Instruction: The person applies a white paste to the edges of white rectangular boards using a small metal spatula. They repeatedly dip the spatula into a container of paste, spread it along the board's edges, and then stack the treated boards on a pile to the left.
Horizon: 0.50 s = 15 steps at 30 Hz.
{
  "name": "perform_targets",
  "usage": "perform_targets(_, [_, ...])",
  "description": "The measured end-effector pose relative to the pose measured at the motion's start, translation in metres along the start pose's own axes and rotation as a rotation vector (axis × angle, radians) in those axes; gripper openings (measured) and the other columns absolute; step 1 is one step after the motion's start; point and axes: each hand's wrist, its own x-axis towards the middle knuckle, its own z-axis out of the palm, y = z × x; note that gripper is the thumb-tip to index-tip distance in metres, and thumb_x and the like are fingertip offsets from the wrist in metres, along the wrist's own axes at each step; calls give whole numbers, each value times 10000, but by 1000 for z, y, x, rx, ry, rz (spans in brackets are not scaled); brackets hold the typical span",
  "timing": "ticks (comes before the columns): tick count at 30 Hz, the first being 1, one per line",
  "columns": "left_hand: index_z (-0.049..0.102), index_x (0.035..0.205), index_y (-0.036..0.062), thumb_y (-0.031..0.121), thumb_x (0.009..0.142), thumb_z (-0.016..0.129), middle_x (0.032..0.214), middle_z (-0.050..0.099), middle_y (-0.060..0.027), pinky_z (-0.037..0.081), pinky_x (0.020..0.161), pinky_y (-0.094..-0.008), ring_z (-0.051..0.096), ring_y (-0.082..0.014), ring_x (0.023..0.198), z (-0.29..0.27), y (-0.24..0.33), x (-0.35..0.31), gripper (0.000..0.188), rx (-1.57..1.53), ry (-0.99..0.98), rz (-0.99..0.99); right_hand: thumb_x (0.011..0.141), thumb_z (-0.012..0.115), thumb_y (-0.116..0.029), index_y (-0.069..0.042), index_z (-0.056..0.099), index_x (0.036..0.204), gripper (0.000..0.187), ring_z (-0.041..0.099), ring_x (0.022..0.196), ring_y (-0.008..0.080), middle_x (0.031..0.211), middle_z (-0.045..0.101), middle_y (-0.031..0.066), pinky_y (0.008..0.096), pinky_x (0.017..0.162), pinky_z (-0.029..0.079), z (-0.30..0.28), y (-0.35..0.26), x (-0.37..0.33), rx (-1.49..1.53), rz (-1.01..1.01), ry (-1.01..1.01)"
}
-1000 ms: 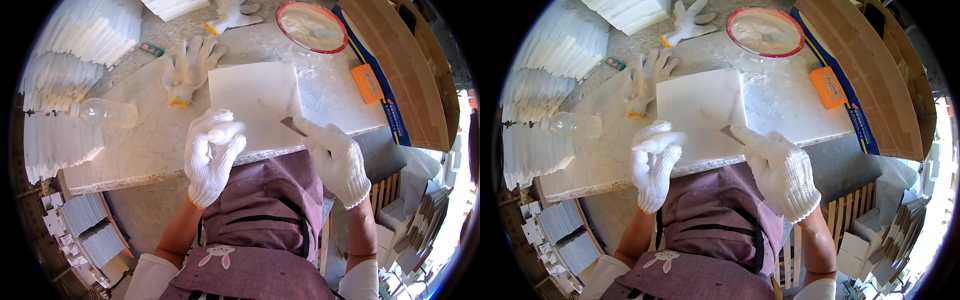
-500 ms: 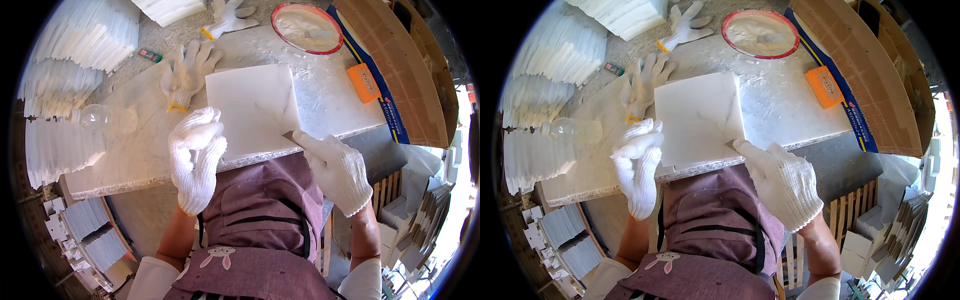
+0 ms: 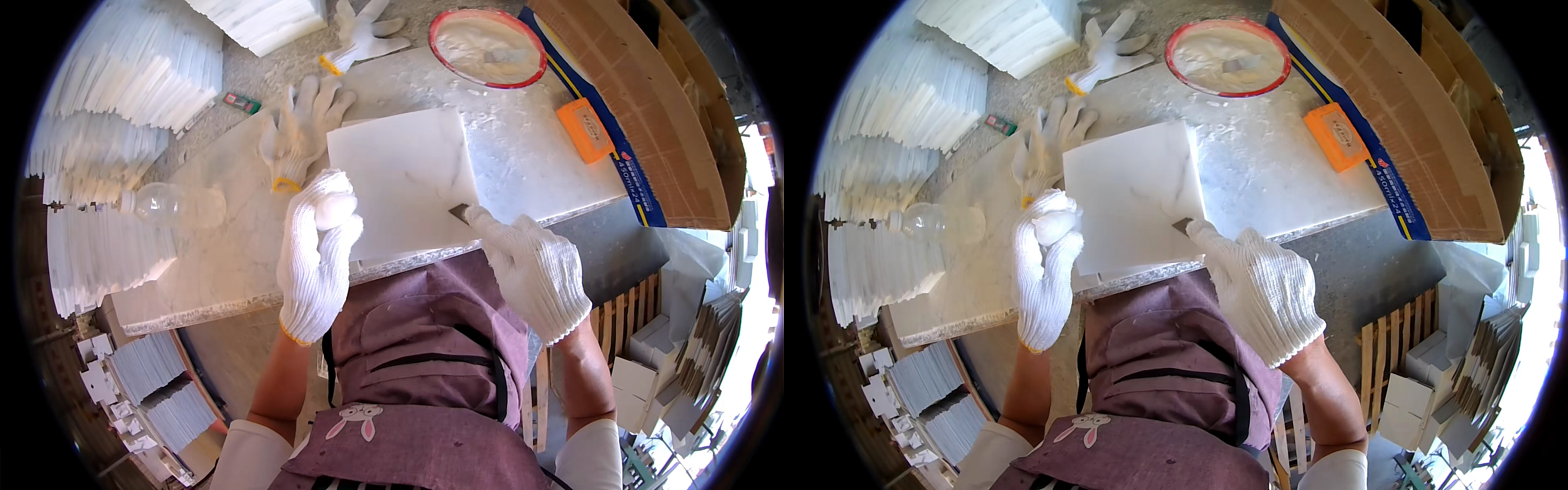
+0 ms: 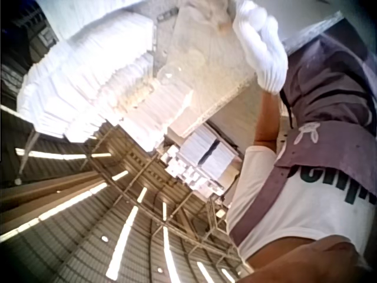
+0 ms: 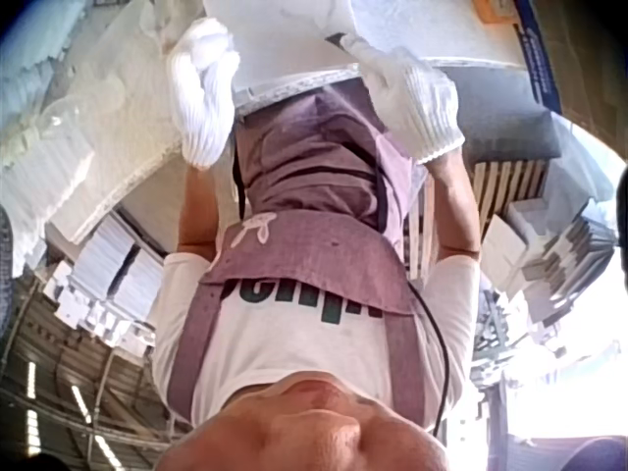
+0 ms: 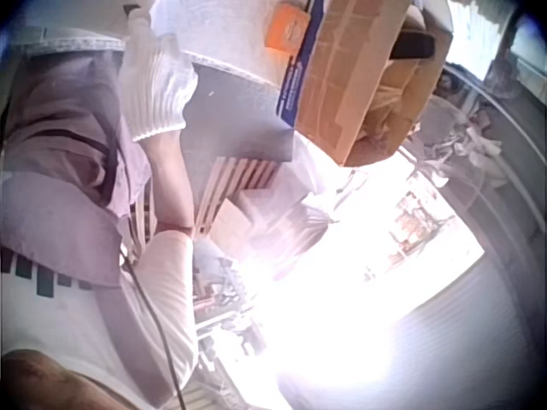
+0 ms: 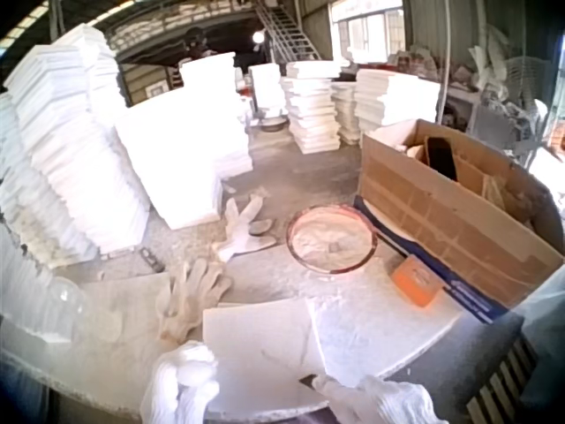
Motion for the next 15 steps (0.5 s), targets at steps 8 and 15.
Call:
perform_targets(8, [628,1182,14,-66,852,681,1221,633,-107,477,986,-355,602,-224,1105,-3,-22,15,344,331,18,261,879,628,17,-73,676,1251,385,595,648,210,796,646,138,320,632,501,18,20,-51,533,176,183])
perform_targets(15, [662,1222,119,0,742,727,1195,628,-54,466,988,-412,575,-283,1123,9,-23,32,499,794,-24,547,927,612,4,-31,613,1327,402,583,767,166,915,686,127,287,762,492,56,14,-78,836,255,198])
